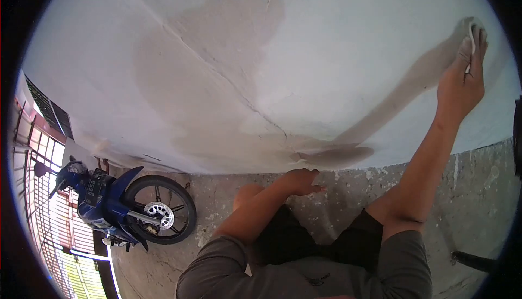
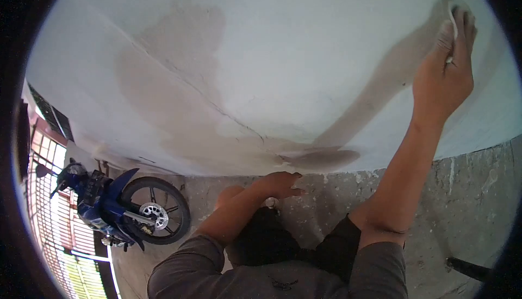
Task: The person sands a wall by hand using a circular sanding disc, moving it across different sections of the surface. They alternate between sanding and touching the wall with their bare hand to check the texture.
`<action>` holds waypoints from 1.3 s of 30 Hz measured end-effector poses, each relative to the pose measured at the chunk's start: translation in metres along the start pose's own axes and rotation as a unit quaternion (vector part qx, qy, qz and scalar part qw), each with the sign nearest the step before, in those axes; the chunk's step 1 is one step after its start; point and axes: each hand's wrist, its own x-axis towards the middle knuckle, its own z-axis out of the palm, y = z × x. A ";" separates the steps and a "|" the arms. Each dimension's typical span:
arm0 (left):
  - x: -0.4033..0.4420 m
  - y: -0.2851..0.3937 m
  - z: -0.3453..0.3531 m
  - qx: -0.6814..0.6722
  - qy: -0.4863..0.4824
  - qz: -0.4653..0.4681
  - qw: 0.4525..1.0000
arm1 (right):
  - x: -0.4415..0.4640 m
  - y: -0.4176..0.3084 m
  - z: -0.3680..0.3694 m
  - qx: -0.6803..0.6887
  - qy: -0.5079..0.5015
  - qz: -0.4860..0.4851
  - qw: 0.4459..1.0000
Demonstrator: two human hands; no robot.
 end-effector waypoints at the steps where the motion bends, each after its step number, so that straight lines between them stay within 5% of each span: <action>1: 0.003 0.000 0.000 0.007 -0.019 -0.007 1.000 | 0.000 0.004 -0.002 -0.009 -0.006 0.028 1.000; 3: 0.007 0.004 -0.001 0.012 -0.043 -0.008 0.999 | -0.005 -0.002 0.001 0.030 -0.014 0.036 0.999; 5: 0.010 0.012 -0.005 0.003 -0.071 -0.014 0.997 | -0.018 -0.024 0.016 0.024 -0.012 -0.110 0.994; 8: 0.009 0.021 -0.007 0.008 -0.068 -0.007 0.998 | -0.027 -0.067 0.022 0.062 -0.048 -0.198 0.977; 14: 0.006 0.011 0.000 0.001 -0.052 -0.014 0.999 | -0.003 -0.008 0.011 0.019 0.015 -0.059 0.998; 21: 0.014 0.012 0.009 0.022 -0.009 0.024 0.999 | -0.027 -0.064 0.027 0.108 -0.012 -0.175 0.979; 28: 0.005 0.007 0.001 -0.004 -0.053 -0.018 0.998 | -0.005 -0.011 0.009 0.051 0.014 -0.030 0.998; 33: 0.011 0.009 0.004 0.029 -0.050 0.001 0.998 | -0.027 -0.045 0.032 0.116 0.028 -0.151 0.981; 39: 0.009 0.010 0.004 0.000 -0.036 0.005 0.999 | -0.003 -0.008 0.012 0.038 0.006 -0.115 0.993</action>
